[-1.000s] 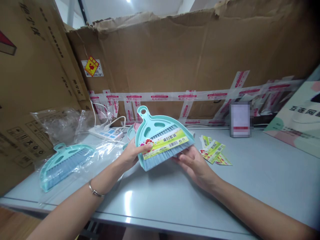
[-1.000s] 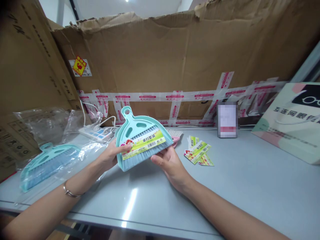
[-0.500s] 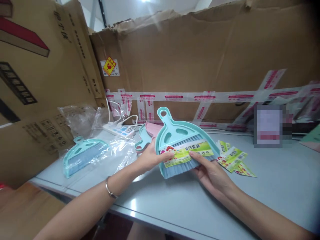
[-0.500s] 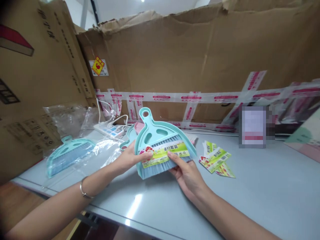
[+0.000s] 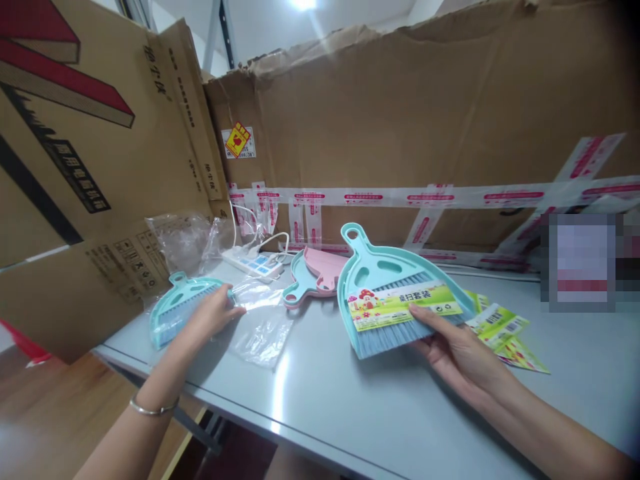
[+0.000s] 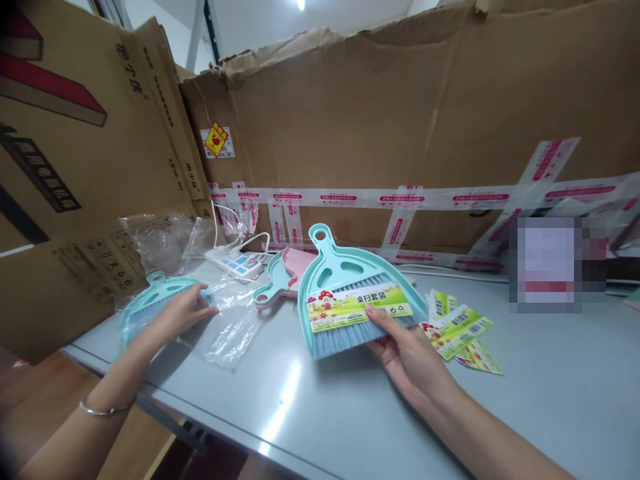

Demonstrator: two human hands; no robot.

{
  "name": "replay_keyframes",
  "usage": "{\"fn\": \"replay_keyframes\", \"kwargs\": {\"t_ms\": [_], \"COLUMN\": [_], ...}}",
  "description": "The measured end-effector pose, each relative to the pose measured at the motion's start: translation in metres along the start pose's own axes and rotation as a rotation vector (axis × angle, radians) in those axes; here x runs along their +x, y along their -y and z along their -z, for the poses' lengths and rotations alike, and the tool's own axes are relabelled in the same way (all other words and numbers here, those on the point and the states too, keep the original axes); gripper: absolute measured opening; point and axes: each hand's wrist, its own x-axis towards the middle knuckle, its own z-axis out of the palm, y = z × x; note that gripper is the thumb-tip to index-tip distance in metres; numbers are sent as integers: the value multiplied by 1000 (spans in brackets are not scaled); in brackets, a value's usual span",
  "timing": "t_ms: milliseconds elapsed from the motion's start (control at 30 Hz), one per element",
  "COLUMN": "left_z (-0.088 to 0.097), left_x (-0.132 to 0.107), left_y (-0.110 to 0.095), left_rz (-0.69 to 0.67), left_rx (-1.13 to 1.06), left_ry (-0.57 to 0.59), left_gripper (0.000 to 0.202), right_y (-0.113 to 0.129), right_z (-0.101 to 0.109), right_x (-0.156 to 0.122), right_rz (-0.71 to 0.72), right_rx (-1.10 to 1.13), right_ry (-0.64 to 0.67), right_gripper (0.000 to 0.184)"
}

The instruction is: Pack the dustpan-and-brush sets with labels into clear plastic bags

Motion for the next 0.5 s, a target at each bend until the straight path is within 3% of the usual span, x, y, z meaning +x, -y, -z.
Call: {"fn": "replay_keyframes", "kwargs": {"t_ms": [67,133,267,333,400,500], "left_z": [3,17,65,85,98,104], "left_x": [2,-1,-20,-28,-29,-14], "left_y": [1,-1,-7,-14,-23,-39], "left_rz": [-22,-24,8,-57,-187,-384], "left_rx": [-22,-30,-144,-268,-413,-565], "left_ry": [-7,-76,-391,-492,-478,-346], "left_gripper": [48,42,35,36,39,40], "right_y": [0,1,7,12,18,26], "right_z": [-1,-1,1,1,1,1], "right_x": [-1,-1,-1,-1,-2,-5], "right_rz": [13,24,45,73,104,83], "right_rx": [-9,-21,-79,-103,-107,-121], "right_ry": [5,8,18,37,49,40], "right_gripper": [72,74,72,69,70,76]}}
